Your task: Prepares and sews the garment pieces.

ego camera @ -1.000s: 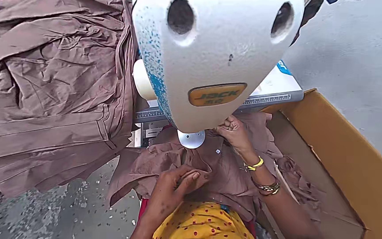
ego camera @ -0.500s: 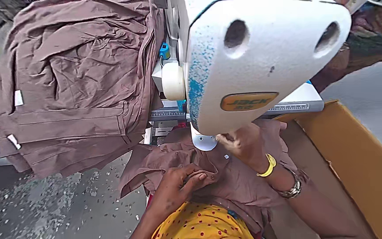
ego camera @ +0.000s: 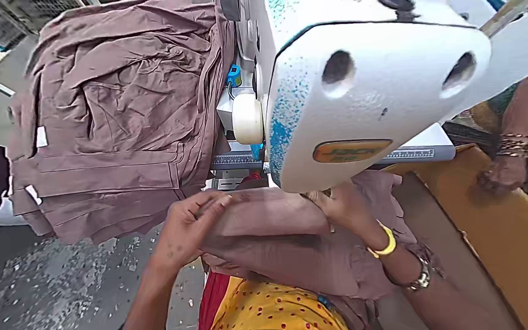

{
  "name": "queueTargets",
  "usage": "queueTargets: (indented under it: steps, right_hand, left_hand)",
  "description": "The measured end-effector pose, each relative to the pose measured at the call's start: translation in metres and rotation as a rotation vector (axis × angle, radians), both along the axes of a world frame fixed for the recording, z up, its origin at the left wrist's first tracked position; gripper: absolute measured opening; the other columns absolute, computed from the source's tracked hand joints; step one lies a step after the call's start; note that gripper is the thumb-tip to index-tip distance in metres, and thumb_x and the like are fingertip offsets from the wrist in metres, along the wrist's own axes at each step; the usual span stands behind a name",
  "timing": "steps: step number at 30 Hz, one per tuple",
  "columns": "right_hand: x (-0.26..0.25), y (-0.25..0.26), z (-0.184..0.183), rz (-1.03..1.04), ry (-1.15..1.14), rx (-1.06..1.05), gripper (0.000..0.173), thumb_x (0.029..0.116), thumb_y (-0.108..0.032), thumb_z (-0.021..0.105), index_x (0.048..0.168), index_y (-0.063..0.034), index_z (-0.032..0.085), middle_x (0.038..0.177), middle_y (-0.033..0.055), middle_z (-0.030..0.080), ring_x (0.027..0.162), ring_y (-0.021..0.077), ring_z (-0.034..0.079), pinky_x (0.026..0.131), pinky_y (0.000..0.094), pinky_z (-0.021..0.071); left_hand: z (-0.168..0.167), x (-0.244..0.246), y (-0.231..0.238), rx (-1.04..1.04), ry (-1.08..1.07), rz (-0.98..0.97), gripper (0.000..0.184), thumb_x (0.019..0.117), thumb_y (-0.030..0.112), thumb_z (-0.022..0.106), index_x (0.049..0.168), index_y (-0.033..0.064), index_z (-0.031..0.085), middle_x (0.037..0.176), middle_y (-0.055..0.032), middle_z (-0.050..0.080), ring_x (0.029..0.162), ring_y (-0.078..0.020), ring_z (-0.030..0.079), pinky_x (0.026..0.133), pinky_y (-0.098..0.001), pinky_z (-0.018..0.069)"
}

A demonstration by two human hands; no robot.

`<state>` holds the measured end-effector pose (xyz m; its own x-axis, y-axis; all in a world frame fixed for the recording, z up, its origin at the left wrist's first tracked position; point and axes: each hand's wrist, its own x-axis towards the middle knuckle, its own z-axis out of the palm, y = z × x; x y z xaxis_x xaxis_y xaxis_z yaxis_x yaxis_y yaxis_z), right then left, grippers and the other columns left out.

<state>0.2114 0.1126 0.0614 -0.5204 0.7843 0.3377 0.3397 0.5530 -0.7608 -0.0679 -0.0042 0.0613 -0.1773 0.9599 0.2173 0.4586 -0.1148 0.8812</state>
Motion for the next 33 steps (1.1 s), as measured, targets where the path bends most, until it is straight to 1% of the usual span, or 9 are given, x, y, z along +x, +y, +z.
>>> queueTargets:
  steps: [5, 12, 14, 18, 20, 22, 23, 26, 33]
  right_hand:
    - [-0.026, 0.012, 0.005, -0.139, -0.017, -0.186, 0.032, 0.0825, -0.027, 0.080, 0.098, -0.0037, 0.065, 0.073, -0.0065, 0.057, 0.067, -0.0030, 0.052, 0.065, 0.0176, 0.0457]
    - [-0.003, 0.017, 0.004, -0.080, 0.025, -0.196, 0.024, 0.0913, -0.022, 0.071, 0.104, -0.0050, 0.059, 0.074, -0.0101, 0.054, 0.067, -0.0073, 0.051, 0.066, 0.0132, 0.0450]
    - [0.002, 0.016, -0.001, -0.149, -0.011, -0.090, 0.027, 0.0937, -0.028, 0.068, 0.105, -0.0046, 0.060, 0.074, -0.0072, 0.055, 0.068, -0.0018, 0.052, 0.067, 0.0202, 0.0462]
    - [0.017, 0.026, -0.007, -0.336, -0.161, 0.165, 0.034, 0.0939, -0.033, 0.070, 0.103, -0.0002, 0.067, 0.069, 0.0077, 0.063, 0.073, 0.0273, 0.062, 0.074, 0.0501, 0.0489]
    - [0.037, 0.042, -0.011, -0.451, -0.251, 0.215, 0.028, 0.0956, -0.025, 0.068, 0.103, 0.0021, 0.068, 0.071, 0.0139, 0.063, 0.073, 0.0346, 0.064, 0.075, 0.0570, 0.0481]
    - [0.054, 0.060, -0.013, -0.540, -0.309, 0.246, 0.019, 0.0968, -0.017, 0.066, 0.100, 0.0013, 0.072, 0.081, 0.0193, 0.069, 0.081, 0.0393, 0.067, 0.079, 0.0600, 0.0490]
    - [0.058, 0.066, -0.016, -0.555, -0.322, 0.282, 0.018, 0.0971, -0.015, 0.065, 0.100, 0.0004, 0.074, 0.087, 0.0199, 0.071, 0.086, 0.0397, 0.069, 0.081, 0.0592, 0.0516]
    - [0.050, 0.076, -0.018, -0.517, -0.388, 0.432, 0.017, 0.0981, -0.012, 0.064, 0.103, -0.0001, 0.076, 0.094, 0.0215, 0.070, 0.091, 0.0418, 0.068, 0.078, 0.0559, 0.0550]
    - [0.035, 0.089, -0.019, -0.390, -0.594, 0.475, 0.015, 0.0937, -0.002, 0.066, 0.105, 0.0032, 0.074, 0.105, 0.0264, 0.067, 0.101, 0.0454, 0.066, 0.080, 0.0569, 0.0530]
  left_hand:
    - [-0.025, -0.026, 0.010, -0.182, 0.017, 0.128, 0.024, 0.0989, 0.033, 0.061, 0.097, 0.0133, 0.074, 0.084, 0.0114, 0.069, 0.072, 0.0075, 0.061, 0.066, -0.0128, 0.0497]
    - [-0.018, -0.016, 0.015, -0.141, -0.010, 0.135, 0.024, 0.0993, 0.033, 0.061, 0.098, 0.0142, 0.075, 0.084, 0.0118, 0.069, 0.072, 0.0075, 0.061, 0.066, -0.0127, 0.0497]
    - [-0.015, -0.013, 0.020, -0.129, 0.015, 0.134, 0.024, 0.0993, 0.034, 0.061, 0.098, 0.0147, 0.075, 0.083, 0.0121, 0.069, 0.071, 0.0079, 0.061, 0.065, -0.0131, 0.0497]
    - [-0.021, -0.011, 0.025, -0.142, 0.230, 0.164, 0.032, 0.0987, 0.043, 0.058, 0.097, 0.0165, 0.074, 0.079, 0.0099, 0.067, 0.067, 0.0033, 0.058, 0.064, -0.0232, 0.0479]
    - [-0.031, -0.002, 0.024, -0.078, 0.408, 0.188, 0.038, 0.0994, 0.042, 0.054, 0.098, 0.0102, 0.075, 0.081, -0.0044, 0.070, 0.072, -0.0178, 0.065, 0.066, -0.0461, 0.0504]
    - [-0.039, 0.010, 0.027, -0.003, 0.468, 0.102, 0.037, 0.1018, 0.033, 0.051, 0.112, 0.0065, 0.074, 0.106, -0.0166, 0.072, 0.099, -0.0365, 0.070, 0.085, -0.0607, 0.0527]
    - [-0.041, 0.018, 0.029, 0.020, 0.431, 0.037, 0.039, 0.1033, 0.033, 0.048, 0.122, 0.0072, 0.071, 0.118, -0.0166, 0.070, 0.111, -0.0354, 0.067, 0.092, -0.0588, 0.0517]
    - [-0.033, 0.045, 0.036, -0.066, 0.107, -0.136, 0.057, 0.1064, 0.044, 0.043, 0.145, 0.0031, 0.052, 0.140, -0.0104, 0.060, 0.130, -0.0131, 0.056, 0.111, -0.0356, 0.0439]
    - [-0.019, 0.070, 0.055, -0.210, -0.078, 0.041, 0.054, 0.0981, 0.030, 0.052, 0.144, 0.0005, 0.049, 0.131, -0.0131, 0.059, 0.118, -0.0132, 0.059, 0.101, -0.0324, 0.0478]
